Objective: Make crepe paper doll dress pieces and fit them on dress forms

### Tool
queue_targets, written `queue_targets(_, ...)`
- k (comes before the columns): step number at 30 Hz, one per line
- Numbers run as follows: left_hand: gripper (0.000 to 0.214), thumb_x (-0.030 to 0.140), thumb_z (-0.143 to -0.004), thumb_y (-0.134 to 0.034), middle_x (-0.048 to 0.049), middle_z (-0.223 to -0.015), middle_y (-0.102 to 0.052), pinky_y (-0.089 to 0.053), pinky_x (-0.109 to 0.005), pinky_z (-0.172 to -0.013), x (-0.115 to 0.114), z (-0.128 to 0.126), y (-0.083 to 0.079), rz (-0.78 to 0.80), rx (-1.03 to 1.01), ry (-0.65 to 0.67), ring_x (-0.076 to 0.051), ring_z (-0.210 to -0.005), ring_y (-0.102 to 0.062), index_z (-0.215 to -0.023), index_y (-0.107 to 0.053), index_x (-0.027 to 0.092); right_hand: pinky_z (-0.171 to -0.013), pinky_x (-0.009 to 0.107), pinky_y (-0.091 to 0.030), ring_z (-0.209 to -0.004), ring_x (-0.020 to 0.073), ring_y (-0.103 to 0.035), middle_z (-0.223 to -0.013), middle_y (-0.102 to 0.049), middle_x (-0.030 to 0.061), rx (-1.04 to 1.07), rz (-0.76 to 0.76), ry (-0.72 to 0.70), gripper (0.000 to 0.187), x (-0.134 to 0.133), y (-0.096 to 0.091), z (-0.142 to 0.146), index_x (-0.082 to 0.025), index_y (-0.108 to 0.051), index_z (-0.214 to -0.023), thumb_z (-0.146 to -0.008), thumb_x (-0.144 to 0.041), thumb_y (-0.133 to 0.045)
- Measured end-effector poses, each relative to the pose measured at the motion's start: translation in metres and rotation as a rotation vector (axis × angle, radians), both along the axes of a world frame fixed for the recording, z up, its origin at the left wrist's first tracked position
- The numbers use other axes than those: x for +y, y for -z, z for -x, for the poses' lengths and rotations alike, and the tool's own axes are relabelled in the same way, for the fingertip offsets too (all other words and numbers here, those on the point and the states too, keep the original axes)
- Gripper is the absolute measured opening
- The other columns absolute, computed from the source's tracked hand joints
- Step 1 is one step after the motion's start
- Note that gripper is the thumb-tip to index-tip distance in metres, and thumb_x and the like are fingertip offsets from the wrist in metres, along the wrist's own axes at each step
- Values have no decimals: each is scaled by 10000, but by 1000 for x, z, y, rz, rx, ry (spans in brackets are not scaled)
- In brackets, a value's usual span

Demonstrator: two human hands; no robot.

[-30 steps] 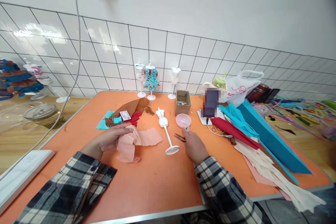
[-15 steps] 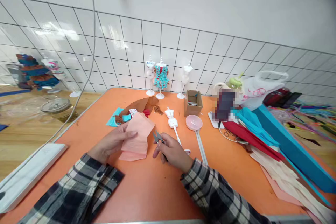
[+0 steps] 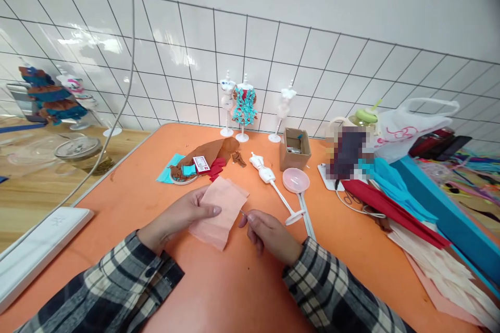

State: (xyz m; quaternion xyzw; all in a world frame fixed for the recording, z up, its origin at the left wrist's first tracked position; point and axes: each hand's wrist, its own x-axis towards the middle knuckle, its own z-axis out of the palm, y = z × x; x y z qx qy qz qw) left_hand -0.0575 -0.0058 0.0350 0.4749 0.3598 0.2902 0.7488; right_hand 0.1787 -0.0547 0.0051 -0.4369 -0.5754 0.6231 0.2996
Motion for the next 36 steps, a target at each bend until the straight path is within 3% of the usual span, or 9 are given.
queue_targets(6,347,311,-760,-773,-90,-977,-753,-556,-284,-726,-4,-9,4,-51,131,-10,-212,-825,-702,-1048,-672,145,-382,186,-338,-381,74,-423,-545,-513,-44,-57,-35,-33,419,0,10,-8,-171,-569,-921,-965,-523,-346)
queue_targets(14,395,359,-691,-814,-57,-904,-757,-553,-275,-656,-3,-11,7,-142,277,-130,-218,-762,-705,-989,-662,149,-367,186,-374,-390,77,-424,-571,-496,-44,-44,-22,-20,418,1,10,-15,-177,-557,-907,-969,-510,-312)
queue_targets(25,359,402,-703,-790,-48,-878,-759,-547,-277,-638,-8,-18,8,-202,308,-104,-229,-762,-705,-941,-663,165,-343,178,-368,-383,82,-412,-522,-452,-54,-79,-43,-14,374,-1,9,-12,-180,-585,-876,-943,-487,-382)
queue_targets(36,403,384,-672,-818,-84,-900,-767,-555,-304,-655,-11,-22,13,-171,223,-140,-246,-760,-710,-963,-669,148,-309,186,-383,-360,56,-305,-530,-349,-85,30,40,40,408,-8,-2,-2,-175,-558,-851,-875,-570,-458)
